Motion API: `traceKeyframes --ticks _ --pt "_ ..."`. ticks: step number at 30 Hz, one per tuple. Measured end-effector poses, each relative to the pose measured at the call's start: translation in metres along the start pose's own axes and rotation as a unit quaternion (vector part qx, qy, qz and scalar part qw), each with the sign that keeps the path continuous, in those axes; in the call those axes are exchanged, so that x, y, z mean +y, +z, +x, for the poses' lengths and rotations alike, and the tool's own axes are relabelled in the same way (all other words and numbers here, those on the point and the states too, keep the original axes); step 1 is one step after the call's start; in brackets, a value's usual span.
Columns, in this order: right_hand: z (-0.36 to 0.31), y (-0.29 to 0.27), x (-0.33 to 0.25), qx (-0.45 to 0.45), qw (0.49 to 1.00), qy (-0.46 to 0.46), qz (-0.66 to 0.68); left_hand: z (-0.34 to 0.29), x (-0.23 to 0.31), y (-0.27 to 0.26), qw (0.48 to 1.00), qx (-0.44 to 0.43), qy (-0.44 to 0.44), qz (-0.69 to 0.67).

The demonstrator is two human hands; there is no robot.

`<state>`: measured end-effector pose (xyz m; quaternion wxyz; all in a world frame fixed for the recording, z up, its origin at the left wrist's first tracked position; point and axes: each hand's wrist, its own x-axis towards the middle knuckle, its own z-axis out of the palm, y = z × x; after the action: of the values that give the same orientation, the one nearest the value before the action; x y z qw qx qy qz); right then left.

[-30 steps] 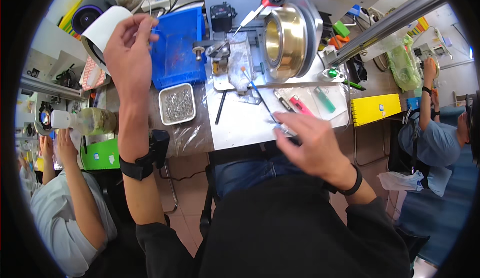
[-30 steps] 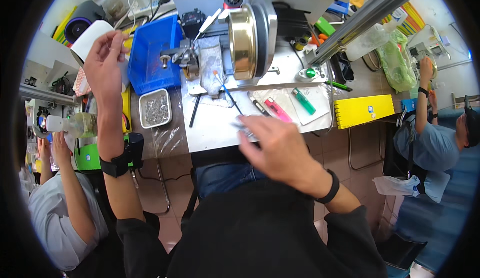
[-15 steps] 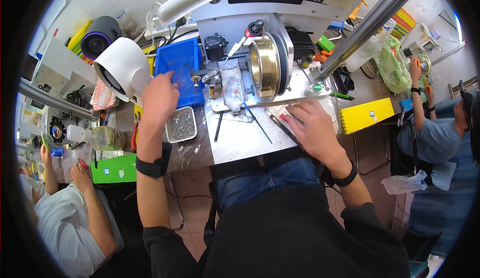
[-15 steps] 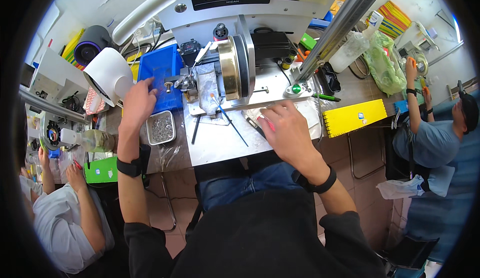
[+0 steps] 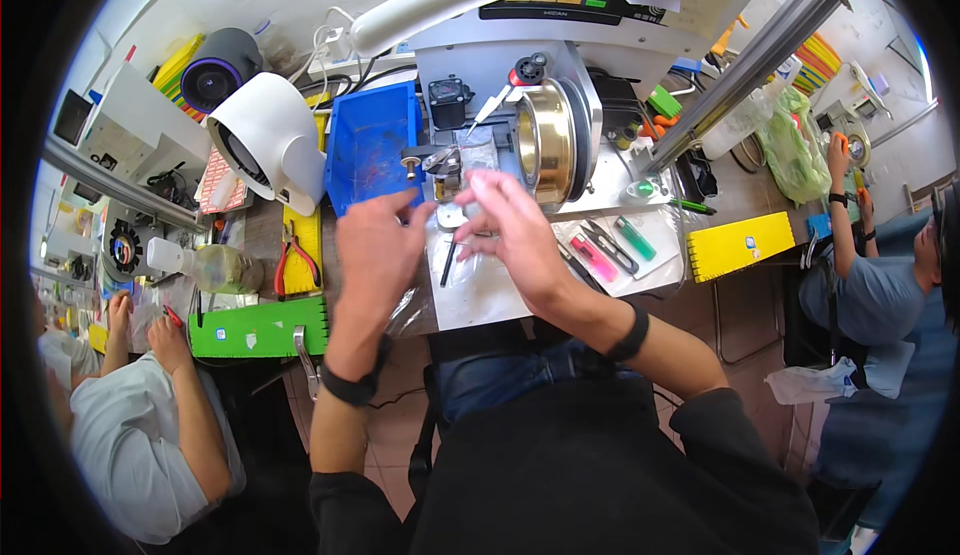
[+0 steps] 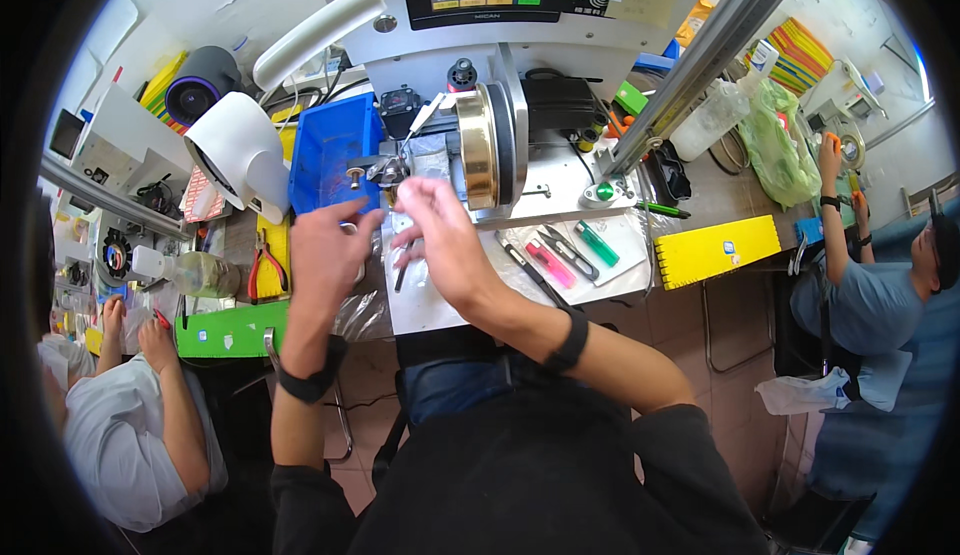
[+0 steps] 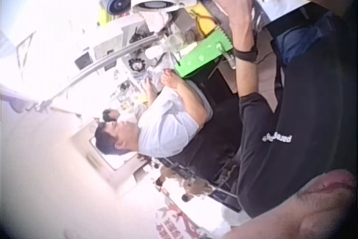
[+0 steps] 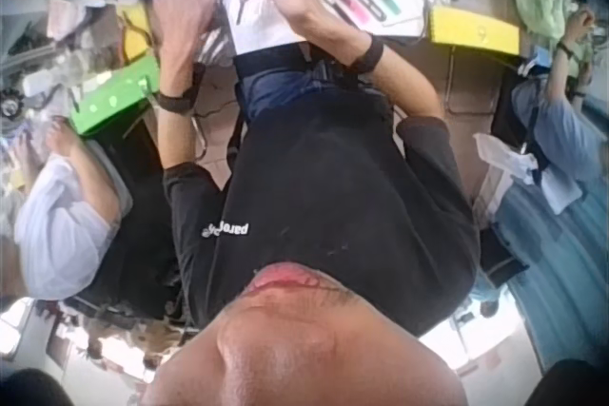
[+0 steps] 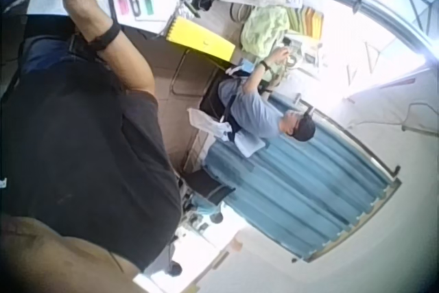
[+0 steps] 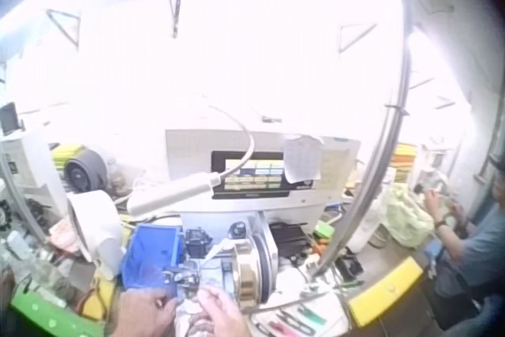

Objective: Assembling small electrical components using glue and hand tools at a workbench.

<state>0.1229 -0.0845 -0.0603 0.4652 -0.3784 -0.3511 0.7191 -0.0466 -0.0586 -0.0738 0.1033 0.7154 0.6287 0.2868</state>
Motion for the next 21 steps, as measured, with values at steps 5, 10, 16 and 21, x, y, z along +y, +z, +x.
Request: traceKeyframes --ticks 5,10,16,21 --pt "0.039 0.006 0.013 0.120 0.984 -0.108 0.069 0.002 0.010 0.034 0.997 0.067 0.029 -0.027" --pt "0.052 0.005 0.022 0.109 0.976 -0.167 0.091 0.006 0.013 0.043 0.995 0.082 0.024 -0.046" --pt "0.054 0.002 0.024 0.107 0.974 -0.179 0.086 0.009 0.024 0.043 0.982 0.077 -0.054 -0.161" --pt "0.060 0.002 0.027 0.150 0.969 -0.193 0.044 0.005 0.021 0.024 0.992 0.019 -0.055 -0.109"
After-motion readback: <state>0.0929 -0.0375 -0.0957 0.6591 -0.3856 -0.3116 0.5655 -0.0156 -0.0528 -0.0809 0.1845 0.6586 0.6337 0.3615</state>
